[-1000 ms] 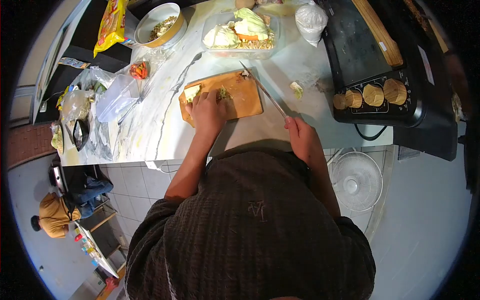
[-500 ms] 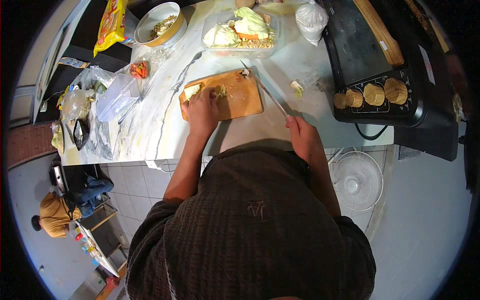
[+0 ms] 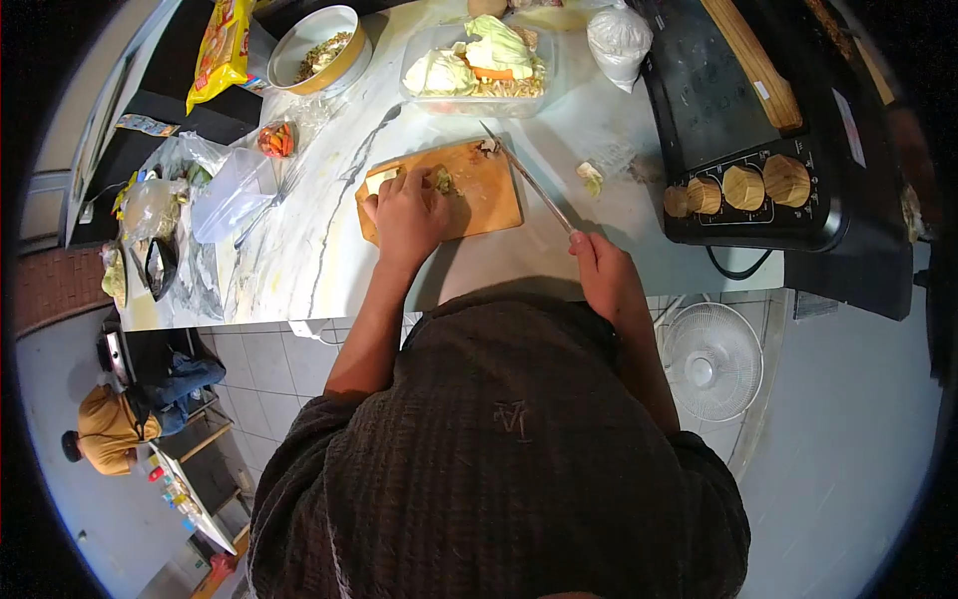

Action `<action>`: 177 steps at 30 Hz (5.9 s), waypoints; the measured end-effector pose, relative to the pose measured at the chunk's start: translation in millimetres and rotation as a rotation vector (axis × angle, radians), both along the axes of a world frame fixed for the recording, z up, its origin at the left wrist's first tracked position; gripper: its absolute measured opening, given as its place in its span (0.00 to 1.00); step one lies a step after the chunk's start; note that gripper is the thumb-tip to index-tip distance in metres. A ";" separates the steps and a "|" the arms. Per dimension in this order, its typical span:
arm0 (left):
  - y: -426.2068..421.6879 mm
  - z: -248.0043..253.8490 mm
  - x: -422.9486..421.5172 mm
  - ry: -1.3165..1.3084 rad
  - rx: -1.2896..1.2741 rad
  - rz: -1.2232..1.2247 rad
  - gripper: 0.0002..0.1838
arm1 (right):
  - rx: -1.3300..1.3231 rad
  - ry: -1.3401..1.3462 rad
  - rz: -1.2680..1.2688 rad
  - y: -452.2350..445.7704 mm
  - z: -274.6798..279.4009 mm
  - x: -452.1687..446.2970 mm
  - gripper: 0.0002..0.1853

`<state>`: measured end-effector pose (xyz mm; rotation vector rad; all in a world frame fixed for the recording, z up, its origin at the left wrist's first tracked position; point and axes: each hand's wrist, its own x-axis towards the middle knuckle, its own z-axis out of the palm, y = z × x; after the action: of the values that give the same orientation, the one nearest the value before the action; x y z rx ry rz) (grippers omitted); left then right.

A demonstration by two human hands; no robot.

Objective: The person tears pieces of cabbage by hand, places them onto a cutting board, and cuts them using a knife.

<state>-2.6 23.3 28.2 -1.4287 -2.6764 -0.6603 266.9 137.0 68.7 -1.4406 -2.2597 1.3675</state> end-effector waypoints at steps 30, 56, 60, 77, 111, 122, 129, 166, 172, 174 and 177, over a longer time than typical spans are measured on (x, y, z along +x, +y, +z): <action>2.8 -19.4 15.2 0.056 0.183 -0.093 0.14 | -0.025 -0.051 0.066 -8.4 3.2 -10.9 0.24; 14.7 -16.2 8.6 -0.139 0.210 -0.003 0.08 | -0.062 -0.077 0.054 -3.7 6.1 -13.3 0.24; 13.8 -28.3 -0.7 -0.262 0.303 0.008 0.08 | -0.042 -0.063 0.055 -4.5 5.5 -12.2 0.24; 1.1 -11.8 12.0 -0.069 0.165 0.040 0.12 | -0.048 -0.048 0.067 -2.9 4.8 -11.3 0.24; 13.5 -34.9 6.0 -0.219 0.286 -0.050 0.07 | 0.071 -0.211 0.256 -19.2 -17.1 -43.4 0.23; 11.1 -33.5 10.4 -0.139 0.282 -0.057 0.07 | 0.107 -0.218 0.194 -18.9 -18.6 -31.1 0.23; 9.5 -36.7 12.2 -0.090 0.314 -0.093 0.07 | 0.025 -0.127 0.158 -18.4 -15.4 -27.2 0.24; 12.9 -18.3 1.7 -0.210 0.388 -0.123 0.04 | 0.100 -0.116 0.217 -20.9 -28.0 -26.0 0.23; 9.9 -20.4 2.4 -0.190 0.399 -0.149 0.06 | 0.006 -0.062 0.166 -23.0 -14.6 -23.8 0.23; 7.0 -20.1 0.5 -0.226 0.326 -0.167 0.09 | 0.003 -0.061 0.164 -24.5 -11.8 -25.5 0.23; 5.7 -19.7 -0.6 -0.244 0.290 -0.157 0.09 | -0.011 -0.096 0.157 -26.5 -2.1 -31.0 0.23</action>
<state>-3.3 29.0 8.4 -1.5732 -2.5080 -1.2532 235.8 110.5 66.7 -1.3865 -2.4761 1.3835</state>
